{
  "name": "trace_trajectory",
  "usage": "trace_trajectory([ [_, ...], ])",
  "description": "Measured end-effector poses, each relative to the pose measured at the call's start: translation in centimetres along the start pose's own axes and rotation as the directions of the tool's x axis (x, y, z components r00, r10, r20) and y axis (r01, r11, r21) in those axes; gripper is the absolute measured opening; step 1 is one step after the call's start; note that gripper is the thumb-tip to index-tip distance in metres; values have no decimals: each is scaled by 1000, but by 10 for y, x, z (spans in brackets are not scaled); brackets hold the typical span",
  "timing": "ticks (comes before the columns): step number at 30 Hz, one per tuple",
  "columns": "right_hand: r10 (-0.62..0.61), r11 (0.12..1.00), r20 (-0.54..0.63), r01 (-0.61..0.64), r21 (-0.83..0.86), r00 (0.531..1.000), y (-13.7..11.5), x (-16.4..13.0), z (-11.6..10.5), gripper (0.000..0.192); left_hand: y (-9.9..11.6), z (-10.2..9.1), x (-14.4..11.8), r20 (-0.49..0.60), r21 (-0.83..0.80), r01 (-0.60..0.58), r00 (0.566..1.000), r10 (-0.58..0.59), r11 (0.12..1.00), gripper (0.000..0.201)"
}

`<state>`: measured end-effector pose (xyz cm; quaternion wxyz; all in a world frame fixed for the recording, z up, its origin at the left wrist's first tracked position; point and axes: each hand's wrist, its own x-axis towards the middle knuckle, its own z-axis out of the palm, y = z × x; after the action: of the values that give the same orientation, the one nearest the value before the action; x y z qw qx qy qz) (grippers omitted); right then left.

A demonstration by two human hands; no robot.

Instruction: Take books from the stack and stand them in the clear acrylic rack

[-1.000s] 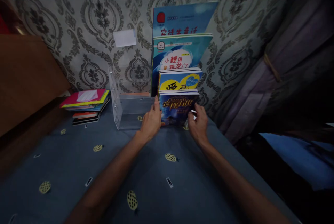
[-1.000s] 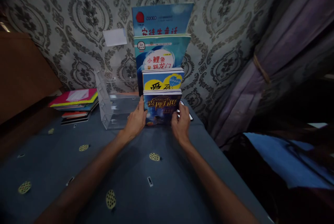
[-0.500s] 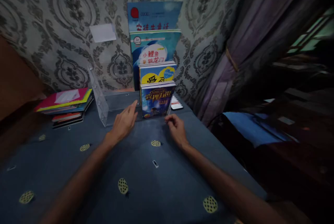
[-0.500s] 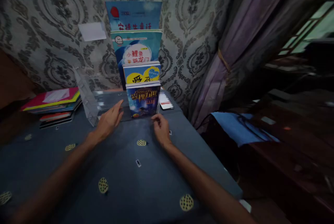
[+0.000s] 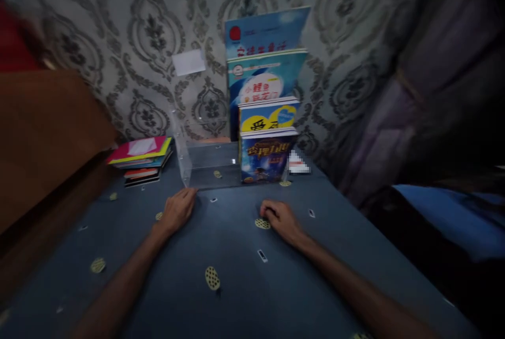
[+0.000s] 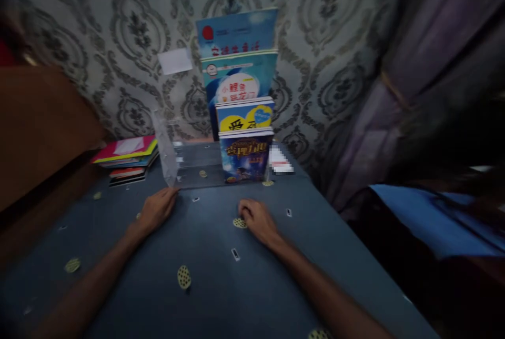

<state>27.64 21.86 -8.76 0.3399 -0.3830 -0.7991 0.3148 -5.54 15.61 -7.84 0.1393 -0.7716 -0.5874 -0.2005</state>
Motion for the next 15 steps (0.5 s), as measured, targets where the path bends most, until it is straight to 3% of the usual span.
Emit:
trace_trajectory([
  [4,9,1000,26,-9,-24,1000,3,1,0,16,-31,-17,4,-94,70,146,986,-139,987,28],
  [9,18,1000,29,-17,-23,999,0,3,2,18,-100,-43,25,-261,141,383,904,-339,913,30],
  [11,29,999,30,-28,-36,999,-1,4,2,19,-127,-49,41,-253,212,484,866,-431,849,32],
  [15,48,996,37,-45,-73,998,-4,5,2,21,-168,-49,78,-178,267,563,826,-535,782,51],
])
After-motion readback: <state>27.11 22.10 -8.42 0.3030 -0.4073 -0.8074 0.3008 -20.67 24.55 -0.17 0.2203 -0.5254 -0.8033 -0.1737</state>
